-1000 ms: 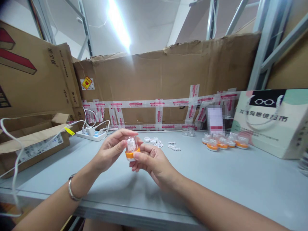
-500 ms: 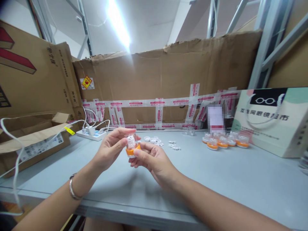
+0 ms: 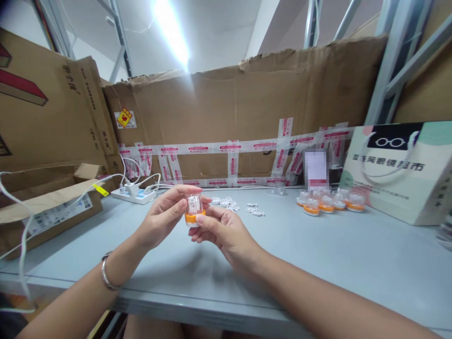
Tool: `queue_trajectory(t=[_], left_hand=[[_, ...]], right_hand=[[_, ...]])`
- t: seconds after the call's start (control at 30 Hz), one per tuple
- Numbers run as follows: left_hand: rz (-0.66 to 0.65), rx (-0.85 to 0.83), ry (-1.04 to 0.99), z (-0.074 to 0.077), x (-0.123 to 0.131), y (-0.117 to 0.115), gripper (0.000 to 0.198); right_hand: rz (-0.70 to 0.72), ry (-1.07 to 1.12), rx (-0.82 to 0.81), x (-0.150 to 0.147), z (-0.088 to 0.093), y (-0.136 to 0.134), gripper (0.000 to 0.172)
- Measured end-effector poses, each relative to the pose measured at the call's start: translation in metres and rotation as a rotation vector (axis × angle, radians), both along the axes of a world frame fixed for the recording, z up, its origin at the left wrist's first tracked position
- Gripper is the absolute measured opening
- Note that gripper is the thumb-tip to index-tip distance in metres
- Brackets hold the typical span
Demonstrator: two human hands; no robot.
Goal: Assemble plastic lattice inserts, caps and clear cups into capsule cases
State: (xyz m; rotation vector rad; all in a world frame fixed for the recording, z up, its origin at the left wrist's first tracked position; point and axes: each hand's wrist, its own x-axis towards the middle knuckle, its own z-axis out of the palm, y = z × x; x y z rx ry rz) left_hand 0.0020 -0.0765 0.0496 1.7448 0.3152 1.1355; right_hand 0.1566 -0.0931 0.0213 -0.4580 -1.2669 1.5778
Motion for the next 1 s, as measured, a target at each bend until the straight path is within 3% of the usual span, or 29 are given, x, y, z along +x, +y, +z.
queue_trajectory(t=[0.07, 0.23, 0.3, 0.43, 0.53, 0.63, 0.77, 0.9, 1.0], left_hand=[[-0.044, -0.032, -0.034, -0.001, 0.000, 0.001, 0.024], [0.000, -0.036, -0.105, -0.005, 0.001, 0.005, 0.023], [-0.057, -0.070, -0.098, -0.003, 0.000, 0.004, 0.020], [-0.142, -0.099, -0.067, 0.000, 0.000, 0.001, 0.037], [0.011, -0.053, -0.065, -0.001, 0.001, 0.003, 0.058], [0.171, -0.060, -0.021, -0.003, -0.001, 0.008, 0.056], [0.217, -0.072, -0.006, 0.000, -0.006, 0.012, 0.037], [0.175, -0.013, 0.008, 0.002, -0.004, 0.012, 0.051], [0.293, -0.024, 0.060, 0.000, -0.003, 0.013, 0.046]], right_hand=[[0.011, 0.012, -0.007, 0.000, 0.001, -0.001, 0.020], [0.009, -0.011, -0.013, 0.000, 0.001, -0.001, 0.021], [0.024, 0.000, -0.021, 0.001, 0.001, -0.001, 0.022], [0.001, 0.002, -0.009, 0.001, 0.003, 0.000, 0.022], [-0.020, -0.028, 0.014, 0.001, 0.004, 0.000, 0.021], [-0.019, -0.026, 0.026, 0.003, 0.004, -0.002, 0.020], [-0.058, -0.015, 0.042, 0.005, 0.006, -0.003, 0.021], [-0.076, -0.043, 0.058, 0.005, 0.006, -0.004, 0.021], [-0.071, -0.030, 0.077, 0.005, 0.007, -0.004, 0.021]])
